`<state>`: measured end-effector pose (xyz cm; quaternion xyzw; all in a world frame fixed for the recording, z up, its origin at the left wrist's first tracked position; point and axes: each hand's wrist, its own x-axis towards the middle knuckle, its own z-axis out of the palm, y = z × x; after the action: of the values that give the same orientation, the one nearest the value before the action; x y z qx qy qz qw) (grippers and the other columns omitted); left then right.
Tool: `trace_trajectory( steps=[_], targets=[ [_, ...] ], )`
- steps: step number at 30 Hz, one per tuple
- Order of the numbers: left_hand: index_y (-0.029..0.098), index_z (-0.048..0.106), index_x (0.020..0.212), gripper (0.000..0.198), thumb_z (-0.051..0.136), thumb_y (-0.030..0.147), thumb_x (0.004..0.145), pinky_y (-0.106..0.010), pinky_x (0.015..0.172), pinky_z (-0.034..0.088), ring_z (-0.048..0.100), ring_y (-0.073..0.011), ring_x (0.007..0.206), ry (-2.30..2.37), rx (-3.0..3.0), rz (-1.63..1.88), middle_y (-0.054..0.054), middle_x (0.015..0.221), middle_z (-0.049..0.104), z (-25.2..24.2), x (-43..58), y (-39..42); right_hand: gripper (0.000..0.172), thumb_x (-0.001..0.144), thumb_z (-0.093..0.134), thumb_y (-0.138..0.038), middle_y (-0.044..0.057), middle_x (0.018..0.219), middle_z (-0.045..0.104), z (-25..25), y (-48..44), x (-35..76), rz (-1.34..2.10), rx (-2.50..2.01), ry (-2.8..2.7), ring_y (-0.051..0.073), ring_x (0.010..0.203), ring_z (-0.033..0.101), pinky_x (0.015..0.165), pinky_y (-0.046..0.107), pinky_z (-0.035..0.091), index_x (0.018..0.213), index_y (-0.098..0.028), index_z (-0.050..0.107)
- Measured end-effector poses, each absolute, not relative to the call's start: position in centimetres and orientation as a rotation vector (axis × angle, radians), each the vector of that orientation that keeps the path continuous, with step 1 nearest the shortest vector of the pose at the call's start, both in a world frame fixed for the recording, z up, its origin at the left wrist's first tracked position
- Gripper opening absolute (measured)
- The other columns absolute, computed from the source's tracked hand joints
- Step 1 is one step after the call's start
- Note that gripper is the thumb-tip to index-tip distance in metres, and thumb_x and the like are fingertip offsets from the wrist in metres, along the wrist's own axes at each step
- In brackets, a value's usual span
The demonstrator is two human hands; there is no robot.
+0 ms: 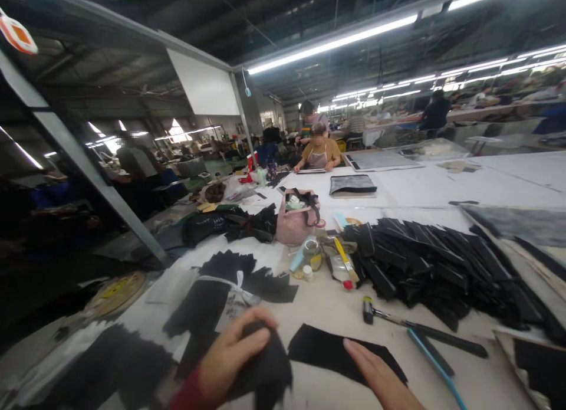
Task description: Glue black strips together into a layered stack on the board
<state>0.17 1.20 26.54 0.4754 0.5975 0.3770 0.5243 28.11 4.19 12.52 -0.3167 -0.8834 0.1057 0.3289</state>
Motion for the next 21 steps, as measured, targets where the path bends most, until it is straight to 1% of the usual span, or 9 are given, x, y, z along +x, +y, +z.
trace_trajectory(
  steps=[2, 4, 6, 9, 12, 14, 17, 19, 21],
  targets=[
    [0.017, 0.055, 0.084, 0.043, 0.062, 0.054, 0.064, -0.020, 0.052, 0.035, 0.044, -0.0106, 0.058, 1.231, 1.229, 0.827, -0.002, 0.070, 0.051, 25.3, 4.0, 1.6, 0.088, 0.073, 0.060, -0.051, 0.009, 0.132, 0.046, 14.3, 3.4, 25.8, 0.185, -0.738, -2.287, 0.024, 0.114, 0.050, 0.090, 0.028, 0.047, 0.144, -0.019, 0.019],
    [0.016, 0.056, 0.084, 0.038, 0.061, 0.050, 0.068, -0.020, 0.055, 0.036, 0.044, -0.0104, 0.061, 1.104, 1.308, 0.826, -0.003, 0.073, 0.051, 24.2, 7.3, 1.8, 0.074, 0.078, 0.053, -0.043, 0.010, 0.128, 0.049, 14.9, 3.0, 25.1, 0.130, -0.753, -2.141, 0.023, 0.113, 0.051, 0.089, 0.030, 0.047, 0.142, -0.016, 0.026],
    [0.016, 0.058, 0.090, 0.037, 0.060, 0.048, 0.072, -0.021, 0.058, 0.037, 0.046, -0.0114, 0.066, 1.006, 1.347, 0.829, -0.005, 0.078, 0.053, 23.4, 9.6, 2.0, 0.055, 0.081, 0.044, -0.028, 0.008, 0.121, 0.055, 14.6, 3.0, 25.9, 0.229, -0.840, -2.026, 0.020, 0.108, 0.054, 0.090, 0.030, 0.047, 0.135, -0.018, 0.040],
    [0.020, 0.050, 0.117, 0.050, 0.054, 0.051, 0.078, -0.024, 0.065, 0.041, 0.050, -0.0132, 0.073, 0.858, 1.355, 0.875, -0.006, 0.086, 0.054, 22.2, 10.8, 3.0, 0.043, 0.080, 0.044, -0.021, 0.006, 0.114, 0.060, 14.2, 3.4, 27.8, 0.625, -0.990, -1.882, 0.018, 0.104, 0.057, 0.090, 0.029, 0.047, 0.122, -0.021, 0.054],
    [0.021, 0.038, 0.131, 0.062, 0.055, 0.050, 0.079, -0.030, 0.087, 0.038, 0.049, -0.0184, 0.102, 0.887, 1.552, 0.940, -0.010, 0.112, 0.051, 20.1, 9.9, 5.0, 0.040, 0.080, 0.054, -0.032, 0.009, 0.112, 0.061, 15.2, 4.0, 28.6, 1.133, -1.087, -1.420, 0.021, 0.103, 0.058, 0.093, 0.035, 0.045, 0.117, -0.017, 0.056],
    [0.018, 0.045, 0.127, 0.065, 0.058, 0.054, 0.075, -0.034, 0.094, 0.034, 0.044, -0.0220, 0.111, 0.909, 1.595, 0.710, -0.012, 0.121, 0.049, 18.0, 8.9, 6.3, 0.045, 0.078, 0.058, -0.039, 0.011, 0.104, 0.064, 15.9, 4.8, 28.3, 1.409, -1.079, -0.937, 0.022, 0.094, 0.061, 0.088, 0.039, 0.048, 0.115, -0.015, 0.054],
    [0.011, 0.056, 0.112, 0.067, 0.066, 0.058, 0.064, -0.033, 0.086, 0.040, 0.053, -0.0208, 0.095, 0.765, 1.316, 0.277, -0.011, 0.107, 0.058, 14.8, 7.6, 7.1, 0.051, 0.070, 0.068, -0.040, 0.009, 0.091, 0.067, 15.8, 6.3, 28.0, 1.525, -0.960, -0.449, 0.021, 0.081, 0.064, 0.075, 0.037, 0.053, 0.111, -0.014, 0.053],
    [0.010, 0.057, 0.108, 0.067, 0.071, 0.054, 0.059, -0.032, 0.082, 0.042, 0.055, -0.0190, 0.089, 0.730, 1.169, 0.207, -0.010, 0.100, 0.061, 13.0, 6.7, 7.0, 0.051, 0.065, 0.072, -0.037, 0.008, 0.086, 0.068, 14.8, 7.1, 28.2, 1.506, -0.931, -0.320, 0.021, 0.078, 0.064, 0.073, 0.036, 0.053, 0.107, -0.014, 0.055],
    [0.010, 0.057, 0.106, 0.065, 0.074, 0.050, 0.057, -0.032, 0.084, 0.041, 0.055, -0.0199, 0.091, 0.812, 1.171, 0.246, -0.010, 0.098, 0.061, 11.7, 5.8, 6.8, 0.052, 0.061, 0.075, -0.037, 0.009, 0.085, 0.068, 13.5, 7.7, 28.6, 1.496, -0.940, -0.247, 0.021, 0.079, 0.064, 0.074, 0.036, 0.053, 0.104, -0.014, 0.058]
  ],
)
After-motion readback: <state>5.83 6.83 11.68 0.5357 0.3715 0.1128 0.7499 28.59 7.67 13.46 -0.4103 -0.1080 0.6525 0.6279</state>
